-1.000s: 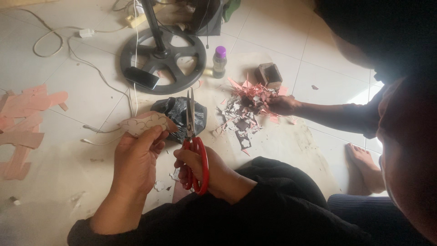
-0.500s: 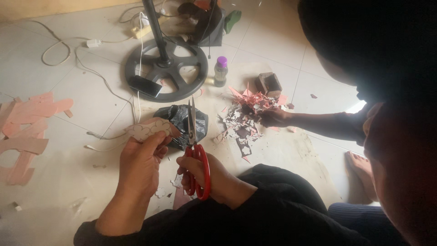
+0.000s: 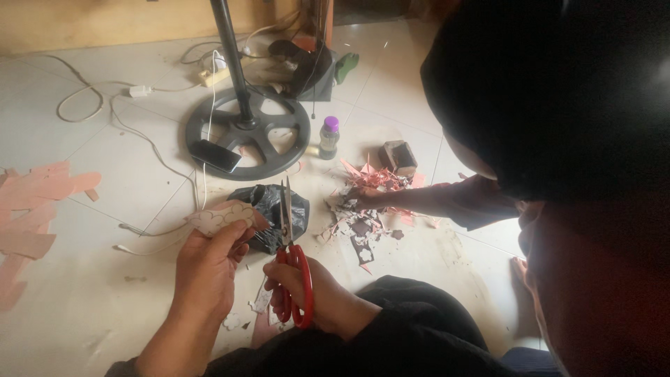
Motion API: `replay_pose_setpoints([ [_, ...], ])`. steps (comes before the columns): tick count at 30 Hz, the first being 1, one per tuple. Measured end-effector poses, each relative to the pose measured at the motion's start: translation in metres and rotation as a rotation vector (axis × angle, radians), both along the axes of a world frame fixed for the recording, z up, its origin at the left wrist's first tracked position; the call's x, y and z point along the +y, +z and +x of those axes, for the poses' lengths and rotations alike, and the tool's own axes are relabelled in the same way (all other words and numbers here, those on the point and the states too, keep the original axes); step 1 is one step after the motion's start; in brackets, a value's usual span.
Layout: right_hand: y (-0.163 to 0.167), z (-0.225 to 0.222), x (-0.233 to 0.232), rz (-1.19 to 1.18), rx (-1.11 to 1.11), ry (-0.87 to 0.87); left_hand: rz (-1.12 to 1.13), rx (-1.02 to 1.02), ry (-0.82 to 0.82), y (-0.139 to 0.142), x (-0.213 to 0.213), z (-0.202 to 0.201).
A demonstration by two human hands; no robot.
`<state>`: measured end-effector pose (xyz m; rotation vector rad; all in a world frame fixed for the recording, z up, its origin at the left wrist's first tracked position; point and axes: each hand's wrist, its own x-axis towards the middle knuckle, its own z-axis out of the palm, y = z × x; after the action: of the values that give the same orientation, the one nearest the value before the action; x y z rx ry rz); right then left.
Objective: The person uses red-handled scissors to cut a small, patterned piece of paper held in their left hand. They carefully trim the edges to shape the paper while sitting on the floor.
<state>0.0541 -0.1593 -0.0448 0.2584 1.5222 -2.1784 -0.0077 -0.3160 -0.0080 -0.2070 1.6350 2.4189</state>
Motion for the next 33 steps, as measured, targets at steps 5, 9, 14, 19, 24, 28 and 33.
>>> replay_pose_setpoints([
  [5, 0.0, -0.002, -0.001, 0.013, -0.012, 0.001, -0.005, 0.018, -0.018, 0.008, 0.0, -0.001],
  [9, -0.003, -0.002, -0.001, 0.042, -0.012, 0.013, 0.004, 0.016, -0.007, 0.004, -0.002, -0.001],
  [14, -0.008, -0.004, -0.003, 0.079, -0.039, 0.005, 0.016, 0.022, 0.015, -0.002, -0.003, -0.004],
  [19, -0.01, -0.005, -0.004, 0.096, -0.045, 0.003, -0.011, 0.004, 0.044, -0.005, -0.003, -0.005],
  [24, -0.012, -0.002, -0.006, 0.07, -0.047, -0.022, -0.004, -0.044, 0.077, -0.007, -0.004, -0.006],
  [28, -0.016, -0.004, -0.007, 0.067, -0.055, -0.027, -0.003, -0.046, 0.065, -0.009, -0.004, -0.007],
  [33, -0.023, -0.006, -0.006, 0.07, -0.091, -0.024, -0.059, -0.065, 0.061, -0.014, -0.004, -0.008],
])
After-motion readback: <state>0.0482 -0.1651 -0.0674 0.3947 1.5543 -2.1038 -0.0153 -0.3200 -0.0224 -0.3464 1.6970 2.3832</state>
